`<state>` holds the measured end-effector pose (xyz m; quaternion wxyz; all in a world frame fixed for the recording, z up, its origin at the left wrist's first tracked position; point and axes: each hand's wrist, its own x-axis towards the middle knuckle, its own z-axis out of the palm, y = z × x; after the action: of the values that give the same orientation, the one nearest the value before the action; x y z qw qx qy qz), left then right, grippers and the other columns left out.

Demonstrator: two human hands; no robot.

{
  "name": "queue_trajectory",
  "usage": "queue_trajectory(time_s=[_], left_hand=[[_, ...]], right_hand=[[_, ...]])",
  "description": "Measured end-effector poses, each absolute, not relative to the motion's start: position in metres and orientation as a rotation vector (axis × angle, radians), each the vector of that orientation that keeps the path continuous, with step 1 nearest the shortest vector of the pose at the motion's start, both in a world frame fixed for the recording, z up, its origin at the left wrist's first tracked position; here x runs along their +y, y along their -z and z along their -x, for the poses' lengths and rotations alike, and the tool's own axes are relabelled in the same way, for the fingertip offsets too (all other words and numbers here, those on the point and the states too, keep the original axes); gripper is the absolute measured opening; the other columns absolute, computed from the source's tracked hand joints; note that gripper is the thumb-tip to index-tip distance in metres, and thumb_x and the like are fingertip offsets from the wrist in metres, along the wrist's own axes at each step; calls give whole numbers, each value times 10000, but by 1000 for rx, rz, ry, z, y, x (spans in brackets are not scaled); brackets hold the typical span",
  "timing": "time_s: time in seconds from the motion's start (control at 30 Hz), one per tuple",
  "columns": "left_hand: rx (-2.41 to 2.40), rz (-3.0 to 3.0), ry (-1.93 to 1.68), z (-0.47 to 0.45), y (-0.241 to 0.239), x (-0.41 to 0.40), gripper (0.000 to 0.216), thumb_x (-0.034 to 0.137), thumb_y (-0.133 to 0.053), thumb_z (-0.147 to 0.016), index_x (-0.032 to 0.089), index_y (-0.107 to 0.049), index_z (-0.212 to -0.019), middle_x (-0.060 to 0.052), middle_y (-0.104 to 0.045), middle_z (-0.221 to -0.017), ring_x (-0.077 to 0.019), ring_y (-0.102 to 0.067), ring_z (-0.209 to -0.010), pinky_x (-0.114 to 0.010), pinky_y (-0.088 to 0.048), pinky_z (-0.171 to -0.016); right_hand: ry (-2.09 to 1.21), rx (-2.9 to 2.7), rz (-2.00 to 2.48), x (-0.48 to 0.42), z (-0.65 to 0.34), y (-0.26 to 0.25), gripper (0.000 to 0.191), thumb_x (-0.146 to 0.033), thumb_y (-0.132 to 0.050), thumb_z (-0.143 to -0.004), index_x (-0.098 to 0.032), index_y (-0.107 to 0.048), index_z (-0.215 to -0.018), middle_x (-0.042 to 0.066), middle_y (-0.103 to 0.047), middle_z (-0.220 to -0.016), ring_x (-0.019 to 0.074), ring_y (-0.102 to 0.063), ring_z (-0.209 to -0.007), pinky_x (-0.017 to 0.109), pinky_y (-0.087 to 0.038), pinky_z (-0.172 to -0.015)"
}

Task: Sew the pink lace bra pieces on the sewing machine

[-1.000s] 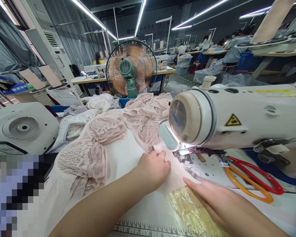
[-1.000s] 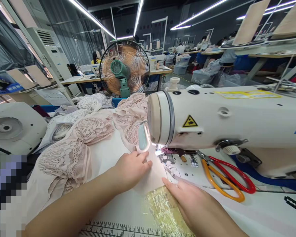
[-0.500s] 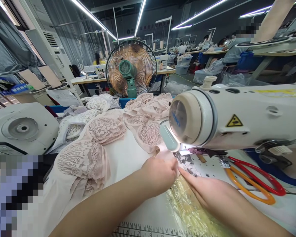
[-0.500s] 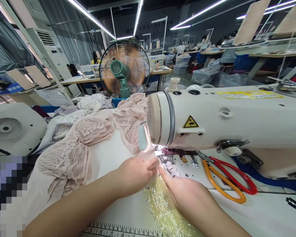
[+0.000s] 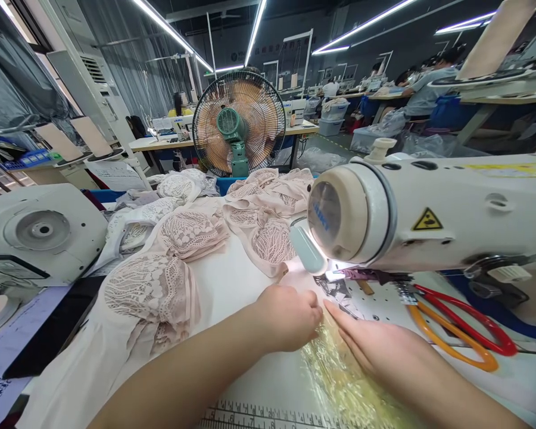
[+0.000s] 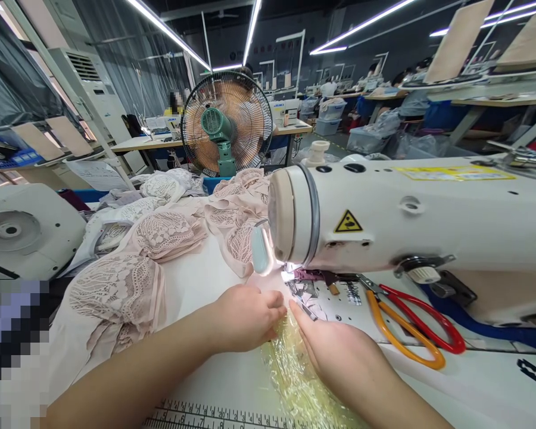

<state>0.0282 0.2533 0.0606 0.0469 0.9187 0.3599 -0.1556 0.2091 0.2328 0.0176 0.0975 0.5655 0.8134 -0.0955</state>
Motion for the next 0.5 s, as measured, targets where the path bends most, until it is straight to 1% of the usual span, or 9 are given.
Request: queue_trajectory(time_s=[0.13,0.2,0.3,0.33,0.4,0.47,0.5], left_hand=[[1127,-2821,396,-26,-58,258,356,367,-414,-902,154,-561,-1147,-65,-596,-1035,-186,-596,-711,-337,-437,-615],[1148,-2805,407,-26,-59,259,365,365,-390,-911,151,-551,-1159,-71,-586,-1077,-194,-598,-746,-335,-436,-608],[1176,-2801,407,-24,-57,261,395,387,-375,-917,153,-529,-1195,-73,-557,-1167,-206,-596,-810,-344,-446,-625],[1187,-2804,397,-24,-56,262,403,395,-369,-919,156,-523,-1205,-69,-549,-1187,-210,-594,-834,-346,-450,-640],[1213,-2810,361,-23,-52,265,419,410,-365,-919,160,-511,-1222,-63,-540,-1213,-219,-583,-895,-346,-457,-684],[1249,-2803,313,-22,-47,268,435,426,-376,-913,156,-510,-1225,-65,-549,-1203,-231,-564,-959,-341,-457,-721],[1274,-2796,286,-22,-45,270,447,441,-385,-907,153,-512,-1225,-69,-562,-1180,-236,-557,-975,-340,-455,-731]], right_hand=[[238,2289,-1666,235,-199,-26,691,-72,-393,-775,-186,-270,-1446,60,-722,-682,246,-664,-592,285,-240,-415],[193,2278,-1651,236,-196,-26,710,-51,-398,-764,-178,-257,-1449,61,-720,-667,237,-659,-568,282,-187,-402],[162,2298,-1641,238,-196,-22,703,-59,-398,-762,-160,-266,-1445,63,-716,-643,231,-651,-530,274,-146,-380],[153,2317,-1646,238,-198,-20,682,-77,-401,-767,-150,-291,-1436,64,-712,-627,232,-645,-510,270,-141,-372],[103,2421,-1672,233,-203,-18,581,-132,-395,-795,-168,-416,-1375,55,-696,-600,224,-628,-478,261,-170,-357],[59,2636,-1641,222,-210,-18,437,-216,-382,-844,-244,-552,-1245,35,-676,-602,200,-608,-475,257,-253,-356],[50,2766,-1618,214,-214,-18,374,-266,-382,-866,-287,-592,-1175,22,-668,-617,186,-604,-493,256,-308,-371]])
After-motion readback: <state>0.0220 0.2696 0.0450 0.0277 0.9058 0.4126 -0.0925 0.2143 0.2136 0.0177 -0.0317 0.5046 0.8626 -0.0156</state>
